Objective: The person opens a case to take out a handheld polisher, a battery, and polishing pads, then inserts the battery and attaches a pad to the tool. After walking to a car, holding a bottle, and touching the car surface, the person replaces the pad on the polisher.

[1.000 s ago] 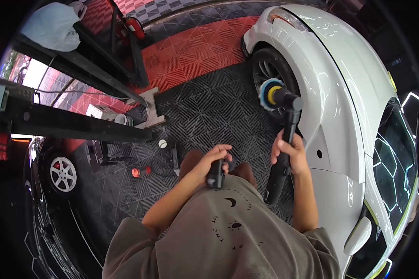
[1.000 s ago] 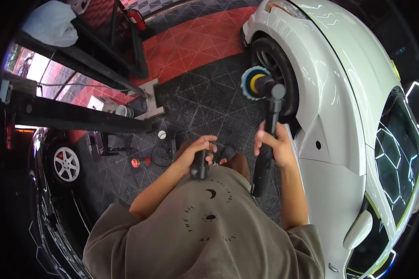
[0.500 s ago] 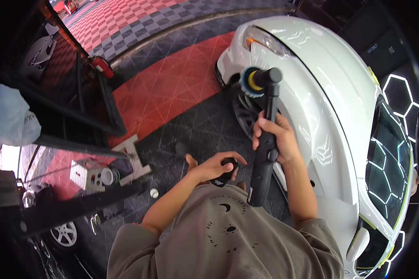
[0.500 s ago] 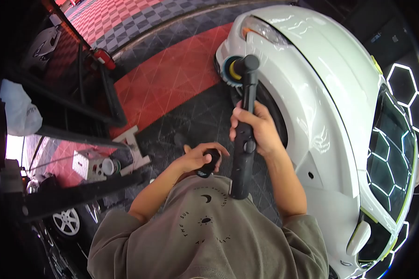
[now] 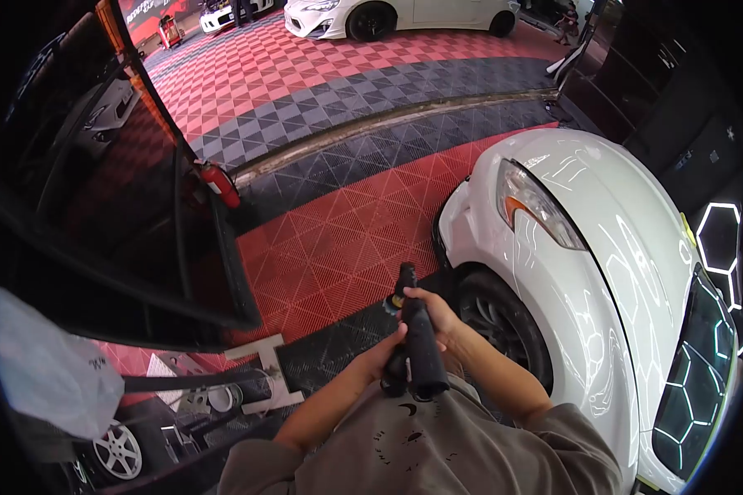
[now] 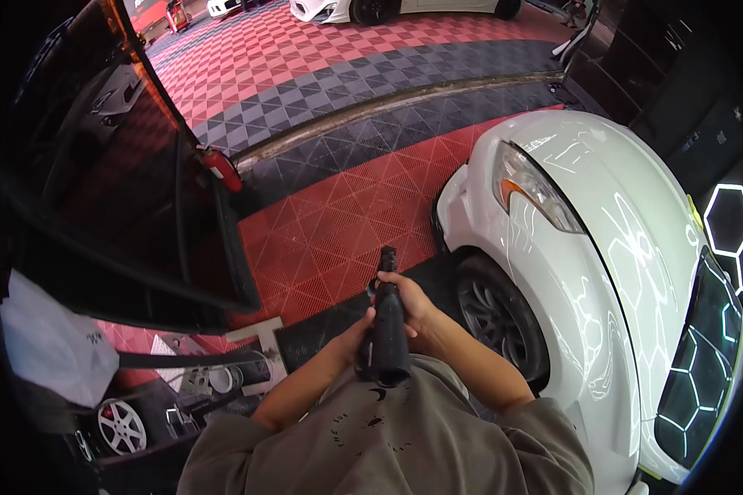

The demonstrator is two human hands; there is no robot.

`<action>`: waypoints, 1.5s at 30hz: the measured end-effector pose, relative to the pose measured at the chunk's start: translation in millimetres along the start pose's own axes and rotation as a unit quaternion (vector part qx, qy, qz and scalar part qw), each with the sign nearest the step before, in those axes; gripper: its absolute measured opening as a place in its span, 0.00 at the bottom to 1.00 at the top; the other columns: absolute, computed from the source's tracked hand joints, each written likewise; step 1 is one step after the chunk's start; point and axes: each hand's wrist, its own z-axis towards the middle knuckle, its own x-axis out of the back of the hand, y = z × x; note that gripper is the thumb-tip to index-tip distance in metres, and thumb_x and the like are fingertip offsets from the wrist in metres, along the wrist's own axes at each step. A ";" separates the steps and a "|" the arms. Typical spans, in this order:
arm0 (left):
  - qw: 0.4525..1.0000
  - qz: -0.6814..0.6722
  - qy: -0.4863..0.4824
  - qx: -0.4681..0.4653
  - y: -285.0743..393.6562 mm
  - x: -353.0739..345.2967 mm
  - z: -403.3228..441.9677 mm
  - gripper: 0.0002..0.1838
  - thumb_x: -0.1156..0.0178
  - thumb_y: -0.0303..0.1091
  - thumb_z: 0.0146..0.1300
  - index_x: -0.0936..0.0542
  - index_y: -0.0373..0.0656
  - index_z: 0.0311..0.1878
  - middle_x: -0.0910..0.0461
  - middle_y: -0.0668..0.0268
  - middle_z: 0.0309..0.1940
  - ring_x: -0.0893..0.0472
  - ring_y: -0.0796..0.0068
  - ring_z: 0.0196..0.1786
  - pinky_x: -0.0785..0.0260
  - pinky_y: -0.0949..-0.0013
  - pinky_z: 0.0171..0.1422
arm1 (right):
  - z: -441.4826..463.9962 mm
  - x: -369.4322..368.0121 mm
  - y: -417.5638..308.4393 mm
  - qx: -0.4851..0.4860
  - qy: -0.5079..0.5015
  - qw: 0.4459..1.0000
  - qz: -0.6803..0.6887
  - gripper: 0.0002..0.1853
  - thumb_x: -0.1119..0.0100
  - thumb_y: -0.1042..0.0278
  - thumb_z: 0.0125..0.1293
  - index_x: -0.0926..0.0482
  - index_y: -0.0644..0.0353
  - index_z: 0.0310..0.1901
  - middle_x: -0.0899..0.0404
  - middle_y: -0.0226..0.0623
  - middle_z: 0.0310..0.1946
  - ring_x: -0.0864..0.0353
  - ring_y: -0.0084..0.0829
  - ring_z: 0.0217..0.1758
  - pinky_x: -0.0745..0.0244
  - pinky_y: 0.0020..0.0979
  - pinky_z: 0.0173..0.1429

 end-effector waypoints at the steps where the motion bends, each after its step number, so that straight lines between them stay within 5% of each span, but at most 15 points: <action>1: 1.000 0.002 -0.001 0.002 11.0 7.7 4.4 0.54 0.50 0.75 0.61 0.37 0.30 0.71 0.16 0.57 0.43 0.14 0.70 0.38 0.19 0.68 0.41 | 19.3 -8.8 -7.7 -0.008 0.004 1.000 0.030 0.19 0.42 0.50 0.67 0.28 0.61 0.41 0.22 0.40 0.32 0.21 0.31 0.24 0.22 0.30 0.26; 3: 0.993 -0.059 0.089 -0.056 37.3 24.5 20.2 0.49 0.51 0.72 0.65 0.36 0.32 0.70 0.20 0.53 0.55 0.15 0.70 0.36 0.21 0.68 0.39 | 65.6 -6.7 -31.0 -0.055 -0.007 0.998 0.036 0.20 0.43 0.48 0.67 0.27 0.61 0.41 0.22 0.39 0.31 0.25 0.31 0.18 0.25 0.30 0.20; 5: 0.996 -0.032 0.054 -0.067 81.2 40.6 32.5 0.47 0.51 0.70 0.66 0.37 0.34 0.71 0.23 0.52 0.59 0.16 0.70 0.34 0.22 0.69 0.37 | 123.8 0.4 -61.0 -0.117 -0.015 0.992 0.040 0.24 0.44 0.44 0.66 0.26 0.62 0.41 0.22 0.38 0.28 0.38 0.30 0.03 0.38 0.31 0.06; 6: 0.997 -0.010 0.022 -0.080 106.0 51.6 42.1 0.45 0.51 0.67 0.68 0.38 0.36 0.72 0.26 0.51 0.62 0.18 0.70 0.32 0.24 0.70 0.36 | 131.9 -10.6 -87.1 -0.128 -0.038 0.991 0.009 0.22 0.43 0.45 0.66 0.25 0.61 0.42 0.22 0.38 0.30 0.30 0.29 0.10 0.32 0.31 0.11; 8: 0.993 -0.070 -0.038 -0.088 147.3 84.3 75.6 0.43 0.50 0.66 0.68 0.38 0.38 0.72 0.28 0.50 0.65 0.20 0.70 0.30 0.25 0.71 0.34 | 162.2 -18.7 -140.3 -0.109 -0.119 0.987 -0.019 0.18 0.40 0.51 0.67 0.23 0.61 0.40 0.21 0.36 0.31 0.19 0.30 0.34 0.20 0.31 0.39; 14: 0.968 -0.197 -0.115 -0.101 270.5 112.2 182.3 0.41 0.45 0.60 0.68 0.42 0.42 0.74 0.41 0.47 0.73 0.25 0.72 0.27 0.28 0.72 0.32 | 255.5 -19.3 -297.5 0.042 -0.220 0.951 -0.212 0.17 0.39 0.53 0.68 0.25 0.59 0.45 0.20 0.32 0.36 0.19 0.24 0.35 0.20 0.27 0.39; 18: 0.969 -0.223 -0.084 -0.073 352.6 111.9 249.5 0.37 0.43 0.53 0.70 0.43 0.46 0.74 0.45 0.48 0.75 0.27 0.74 0.30 0.28 0.72 0.32 | 276.2 -13.4 -410.4 0.008 -0.303 0.914 -0.269 0.16 0.40 0.55 0.69 0.25 0.58 0.48 0.19 0.32 0.36 0.19 0.21 0.33 0.22 0.20 0.31; 22: 0.962 -0.259 -0.080 -0.038 416.2 127.6 303.2 0.32 0.43 0.48 0.71 0.41 0.47 0.72 0.44 0.50 0.75 0.27 0.74 0.32 0.27 0.71 0.34 | 320.9 3.0 -477.0 0.086 -0.252 0.883 -0.385 0.20 0.46 0.48 0.72 0.23 0.58 0.48 0.22 0.25 0.33 0.25 0.15 0.26 0.34 0.16 0.21; 26: 0.983 -0.180 0.033 -0.005 478.8 158.8 353.6 0.26 0.44 0.45 0.72 0.35 0.47 0.69 0.33 0.54 0.67 0.29 0.77 0.29 0.27 0.72 0.35 | 349.1 31.7 -536.0 0.092 -0.202 0.903 -0.368 0.21 0.52 0.46 0.74 0.21 0.57 0.48 0.24 0.22 0.32 0.29 0.13 0.25 0.38 0.17 0.21; 30: 0.976 -0.203 0.079 -0.010 546.1 205.0 401.2 0.23 0.42 0.45 0.71 0.30 0.46 0.63 0.24 0.61 0.58 0.30 0.84 0.26 0.28 0.74 0.35 | 407.4 74.6 -554.7 0.128 -0.109 0.962 -0.217 0.21 0.54 0.49 0.76 0.21 0.57 0.53 0.21 0.25 0.39 0.25 0.15 0.33 0.27 0.21 0.36; 32: 0.971 -0.227 0.074 -0.005 592.5 237.8 423.9 0.22 0.42 0.45 0.71 0.29 0.44 0.62 0.23 0.62 0.54 0.29 0.83 0.27 0.27 0.74 0.36 | 447.8 98.6 -558.5 0.132 -0.064 0.986 0.075 0.22 0.52 0.51 0.75 0.24 0.57 0.59 0.20 0.34 0.46 0.19 0.24 0.45 0.23 0.29 0.52; 34: 0.967 -0.246 0.069 -0.003 644.8 270.7 447.8 0.22 0.41 0.45 0.71 0.29 0.43 0.61 0.22 0.62 0.50 0.28 0.82 0.27 0.26 0.74 0.37 | 442.4 55.3 -586.1 0.117 -0.190 0.965 0.138 0.26 0.47 0.54 0.73 0.32 0.56 0.67 0.22 0.43 0.53 0.21 0.36 0.58 0.28 0.40 0.66; 36: 0.967 -0.195 0.134 -0.099 706.8 295.5 478.1 0.21 0.42 0.45 0.71 0.27 0.42 0.59 0.21 0.62 0.40 0.26 0.80 0.26 0.24 0.70 0.37 | 481.6 53.6 -597.7 0.067 -0.091 0.993 0.012 0.37 0.41 0.55 0.70 0.45 0.53 0.75 0.30 0.44 0.64 0.26 0.42 0.65 0.34 0.46 0.71; 42: 0.941 -0.016 0.274 -0.199 855.4 323.8 554.8 0.22 0.40 0.42 0.70 0.27 0.36 0.59 0.21 0.62 0.31 0.22 0.73 0.26 0.22 0.67 0.32 | 571.3 -51.9 -724.7 0.123 -0.044 0.991 0.019 0.44 0.41 0.68 0.71 0.61 0.44 0.78 0.34 0.44 0.64 0.23 0.42 0.62 0.26 0.49 0.64; 45: 0.927 0.000 0.317 -0.202 919.4 311.1 594.8 0.20 0.38 0.38 0.68 0.25 0.35 0.57 0.20 0.60 0.33 0.22 0.72 0.25 0.22 0.67 0.29 | 601.4 -54.3 -779.1 0.146 -0.038 0.985 0.079 0.41 0.40 0.70 0.71 0.56 0.47 0.76 0.34 0.42 0.62 0.21 0.38 0.59 0.20 0.42 0.60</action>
